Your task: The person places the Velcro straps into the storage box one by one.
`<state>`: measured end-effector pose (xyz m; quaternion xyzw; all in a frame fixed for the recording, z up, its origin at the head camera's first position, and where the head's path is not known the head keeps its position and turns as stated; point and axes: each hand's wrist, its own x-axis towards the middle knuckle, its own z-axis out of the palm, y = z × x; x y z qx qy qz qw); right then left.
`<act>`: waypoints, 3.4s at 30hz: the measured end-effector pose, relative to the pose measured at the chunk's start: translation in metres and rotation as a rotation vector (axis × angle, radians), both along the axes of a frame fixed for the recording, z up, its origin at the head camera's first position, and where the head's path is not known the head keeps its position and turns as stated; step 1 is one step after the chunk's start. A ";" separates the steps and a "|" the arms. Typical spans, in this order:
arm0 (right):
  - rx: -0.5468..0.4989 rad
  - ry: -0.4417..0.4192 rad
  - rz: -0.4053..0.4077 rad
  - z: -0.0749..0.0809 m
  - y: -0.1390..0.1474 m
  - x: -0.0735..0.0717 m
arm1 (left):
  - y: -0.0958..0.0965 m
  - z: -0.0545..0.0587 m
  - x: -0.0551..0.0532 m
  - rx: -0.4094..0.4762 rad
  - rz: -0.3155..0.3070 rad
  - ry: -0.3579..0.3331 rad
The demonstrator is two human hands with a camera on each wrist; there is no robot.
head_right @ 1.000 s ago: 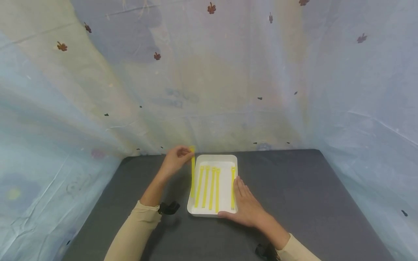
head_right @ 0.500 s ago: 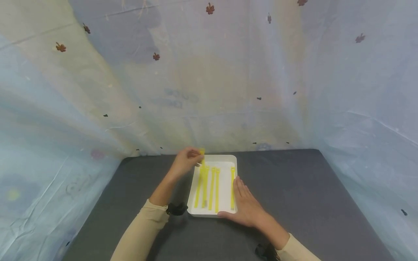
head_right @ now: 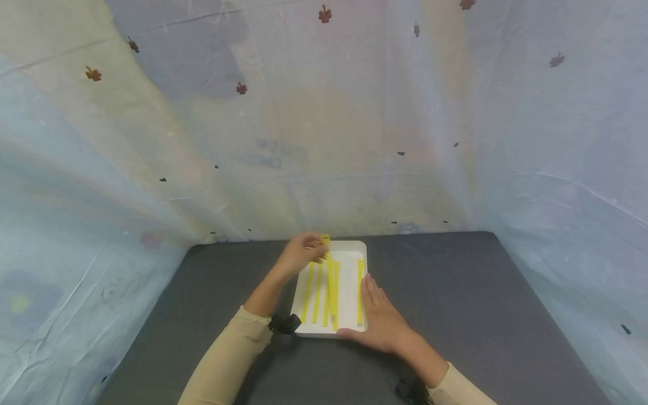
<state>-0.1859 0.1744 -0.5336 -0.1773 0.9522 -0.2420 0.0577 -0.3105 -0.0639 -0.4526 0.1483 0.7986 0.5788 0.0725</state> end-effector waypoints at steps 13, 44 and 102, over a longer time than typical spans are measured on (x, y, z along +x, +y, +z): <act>-0.007 0.020 0.009 -0.003 0.001 0.000 | 0.016 -0.013 -0.008 -0.015 -0.006 -0.050; -0.010 0.050 0.022 -0.002 0.003 0.000 | 0.051 -0.043 -0.021 -0.266 -0.004 -0.071; -0.013 0.044 0.024 -0.003 0.002 -0.004 | 0.048 -0.048 -0.021 -0.465 0.115 0.019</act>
